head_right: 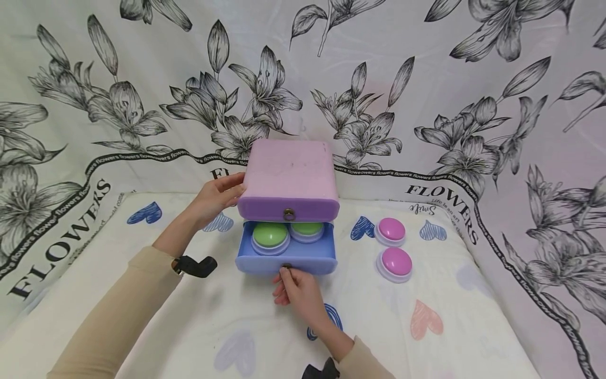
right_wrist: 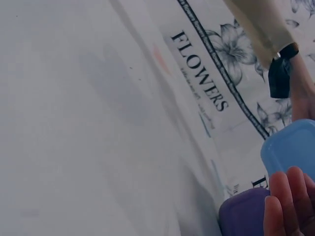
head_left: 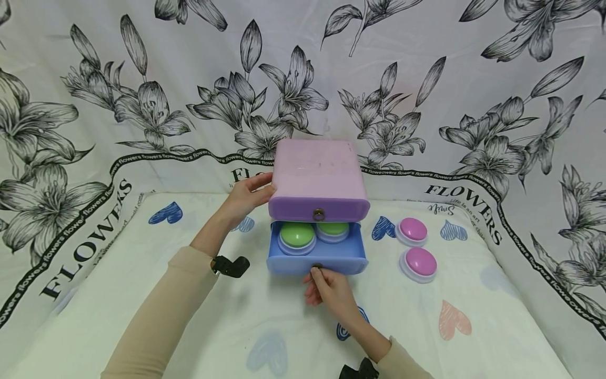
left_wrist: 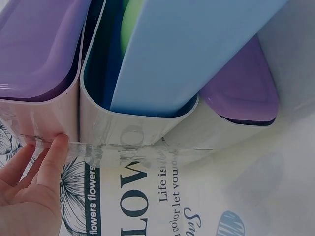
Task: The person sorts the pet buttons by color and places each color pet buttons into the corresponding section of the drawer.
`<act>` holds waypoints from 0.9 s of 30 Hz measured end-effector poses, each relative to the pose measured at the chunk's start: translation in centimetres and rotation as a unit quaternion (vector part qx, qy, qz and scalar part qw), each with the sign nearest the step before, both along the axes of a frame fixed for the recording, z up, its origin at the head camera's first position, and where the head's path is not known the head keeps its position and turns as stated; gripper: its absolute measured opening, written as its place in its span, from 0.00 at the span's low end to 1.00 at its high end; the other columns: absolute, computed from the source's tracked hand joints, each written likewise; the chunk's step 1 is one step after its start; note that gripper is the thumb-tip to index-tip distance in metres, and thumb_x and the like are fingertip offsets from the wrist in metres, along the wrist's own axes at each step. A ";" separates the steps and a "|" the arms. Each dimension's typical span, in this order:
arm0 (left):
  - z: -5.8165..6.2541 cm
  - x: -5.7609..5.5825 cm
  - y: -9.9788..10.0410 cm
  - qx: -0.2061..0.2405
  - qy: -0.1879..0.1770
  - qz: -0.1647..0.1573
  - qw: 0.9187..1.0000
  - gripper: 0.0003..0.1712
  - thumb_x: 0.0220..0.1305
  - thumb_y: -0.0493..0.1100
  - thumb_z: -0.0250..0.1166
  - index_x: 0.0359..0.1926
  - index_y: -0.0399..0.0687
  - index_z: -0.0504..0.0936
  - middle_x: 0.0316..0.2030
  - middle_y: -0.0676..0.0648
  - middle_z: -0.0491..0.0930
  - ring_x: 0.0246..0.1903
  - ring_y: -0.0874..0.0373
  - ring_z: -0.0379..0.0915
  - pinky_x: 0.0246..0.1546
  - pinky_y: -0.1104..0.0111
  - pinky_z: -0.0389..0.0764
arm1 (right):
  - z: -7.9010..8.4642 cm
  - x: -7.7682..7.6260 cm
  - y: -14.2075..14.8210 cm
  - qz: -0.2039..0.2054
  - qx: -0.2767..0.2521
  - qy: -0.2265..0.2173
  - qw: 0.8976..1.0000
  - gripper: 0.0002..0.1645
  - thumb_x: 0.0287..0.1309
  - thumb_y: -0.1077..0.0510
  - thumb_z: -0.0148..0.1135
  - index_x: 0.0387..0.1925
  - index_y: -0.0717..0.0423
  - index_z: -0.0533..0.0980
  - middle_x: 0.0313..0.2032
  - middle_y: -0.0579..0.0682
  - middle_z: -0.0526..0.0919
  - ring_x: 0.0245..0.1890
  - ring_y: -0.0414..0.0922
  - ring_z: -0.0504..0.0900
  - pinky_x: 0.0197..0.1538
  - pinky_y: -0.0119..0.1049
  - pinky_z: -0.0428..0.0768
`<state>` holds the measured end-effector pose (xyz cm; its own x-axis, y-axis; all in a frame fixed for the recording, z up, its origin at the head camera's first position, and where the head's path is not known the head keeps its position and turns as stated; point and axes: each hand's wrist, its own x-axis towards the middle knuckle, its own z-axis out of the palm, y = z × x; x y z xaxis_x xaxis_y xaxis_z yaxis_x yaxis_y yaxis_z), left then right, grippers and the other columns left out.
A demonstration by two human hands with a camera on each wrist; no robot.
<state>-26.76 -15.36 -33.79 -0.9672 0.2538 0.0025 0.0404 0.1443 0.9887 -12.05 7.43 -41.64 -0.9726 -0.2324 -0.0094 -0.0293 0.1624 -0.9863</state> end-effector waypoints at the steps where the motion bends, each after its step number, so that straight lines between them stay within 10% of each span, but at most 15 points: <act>1: 0.0 0.0 0.0 0.000 0.000 0.000 1.000 0.35 0.63 0.49 0.60 0.68 0.48 0.60 0.67 0.47 0.59 0.61 0.52 0.64 0.58 0.67 0.72 | 0.1 -0.1 0.0 0.001 0.000 -0.001 1.000 0.22 0.69 0.55 0.45 0.34 0.70 0.78 0.24 0.61 0.81 0.19 0.47 0.82 0.26 0.43 0.84; 19: 2.0 1.6 0.4 -0.002 -0.014 -0.003 1.000 0.34 0.64 0.45 0.58 0.68 0.43 0.58 0.67 0.44 0.57 0.62 0.50 0.62 0.60 0.64 0.71 | -3.0 -3.0 0.1 0.001 -0.011 -0.008 1.000 0.26 0.68 0.47 0.46 0.36 0.66 0.79 0.22 0.55 0.82 0.18 0.42 0.81 0.24 0.38 0.84; 27: 0.1 0.1 0.0 -0.005 -0.003 0.001 1.000 0.36 0.62 0.51 0.60 0.68 0.49 0.59 0.67 0.48 0.59 0.61 0.53 0.64 0.58 0.66 0.72 | -1.3 -3.5 -0.3 -0.020 -0.009 -0.005 1.000 0.24 0.69 0.49 0.45 0.35 0.65 0.79 0.23 0.57 0.81 0.19 0.47 0.81 0.25 0.43 0.84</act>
<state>-26.62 -15.36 -33.72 -0.9677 0.2521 -0.0051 0.0351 0.1546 0.9874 -15.55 7.16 -42.91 -0.9810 -0.1934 -0.0150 -0.0136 0.1458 -0.9892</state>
